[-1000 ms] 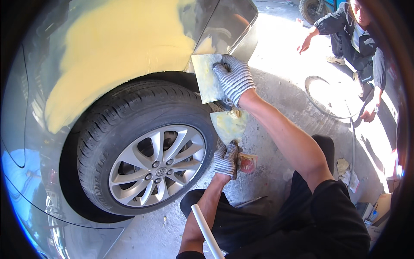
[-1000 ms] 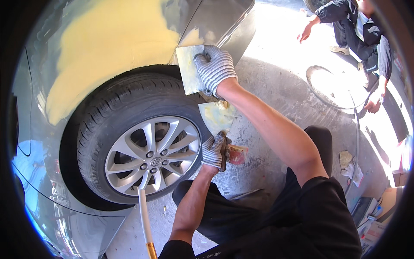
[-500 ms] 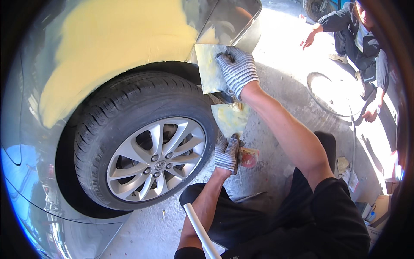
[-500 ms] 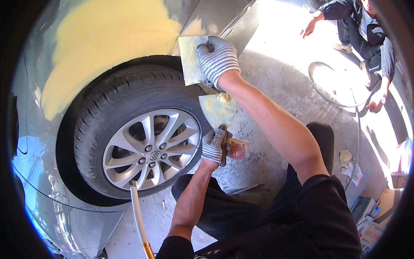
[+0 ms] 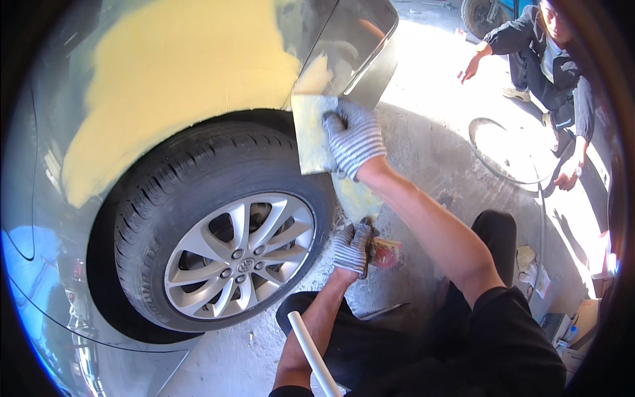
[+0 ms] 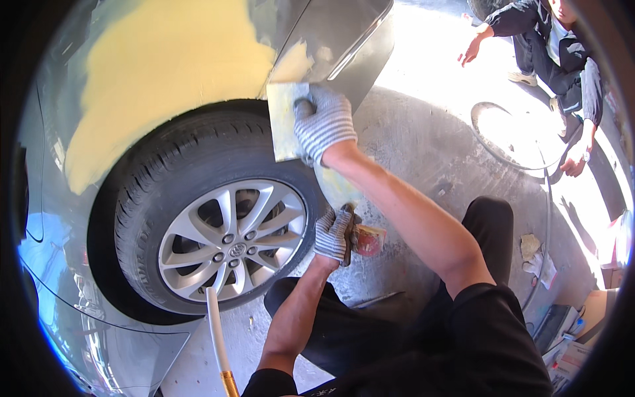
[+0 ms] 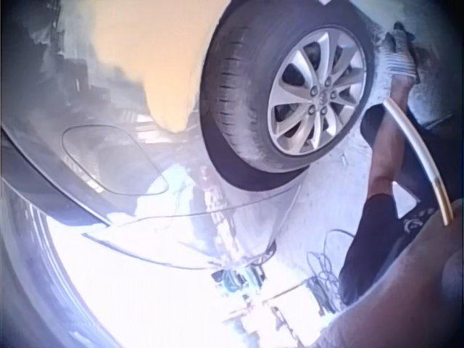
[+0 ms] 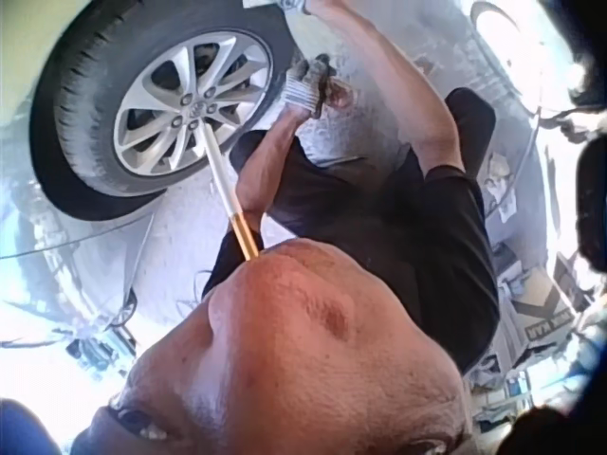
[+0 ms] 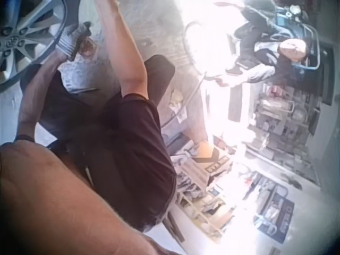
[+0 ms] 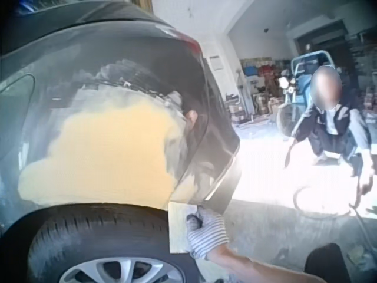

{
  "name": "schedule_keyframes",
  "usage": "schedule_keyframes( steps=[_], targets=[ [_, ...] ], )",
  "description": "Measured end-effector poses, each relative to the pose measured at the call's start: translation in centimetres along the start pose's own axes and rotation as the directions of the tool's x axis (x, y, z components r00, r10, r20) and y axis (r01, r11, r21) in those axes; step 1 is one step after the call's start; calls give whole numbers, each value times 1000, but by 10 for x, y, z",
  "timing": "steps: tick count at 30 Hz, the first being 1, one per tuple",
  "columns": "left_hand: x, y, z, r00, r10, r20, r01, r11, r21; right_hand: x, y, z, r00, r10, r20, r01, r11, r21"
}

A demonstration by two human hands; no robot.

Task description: The person applies a yellow body filler to the wheel arch of a silver car using a putty knife and smooths it with a sanding block. The person repeatedly spreads and sands the filler around the wheel arch area.

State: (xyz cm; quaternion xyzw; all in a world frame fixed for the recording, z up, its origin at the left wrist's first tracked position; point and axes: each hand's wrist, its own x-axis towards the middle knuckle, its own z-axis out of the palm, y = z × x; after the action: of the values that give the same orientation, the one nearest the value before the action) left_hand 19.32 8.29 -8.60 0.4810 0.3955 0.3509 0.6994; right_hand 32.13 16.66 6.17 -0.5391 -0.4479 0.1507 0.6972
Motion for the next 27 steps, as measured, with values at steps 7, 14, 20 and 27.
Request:
schedule_keyframes(
  steps=[7, 14, 20, 27],
  targets=[
    [5, -3, -6, 999, -30, -14, 30, 999, 17, -12, 2, 2, 999, -50, 21, 51, 997, -54],
    [3, -2, -12, 999, -41, -16, 41, 998, 40, 6, 14, -4, 996, 77, -40, -70, 985, 159],
    [3, -4, -11, 998, -34, -44, 33, 999, -23, 12, -1, -6, 987, 158, 27, -160, 981, 112],
    [0, 1, -7, 998, -52, -32, 52, 999, -1, 12, -3, -5, 988, 155, 16, -155, 983, 94]
  ],
)
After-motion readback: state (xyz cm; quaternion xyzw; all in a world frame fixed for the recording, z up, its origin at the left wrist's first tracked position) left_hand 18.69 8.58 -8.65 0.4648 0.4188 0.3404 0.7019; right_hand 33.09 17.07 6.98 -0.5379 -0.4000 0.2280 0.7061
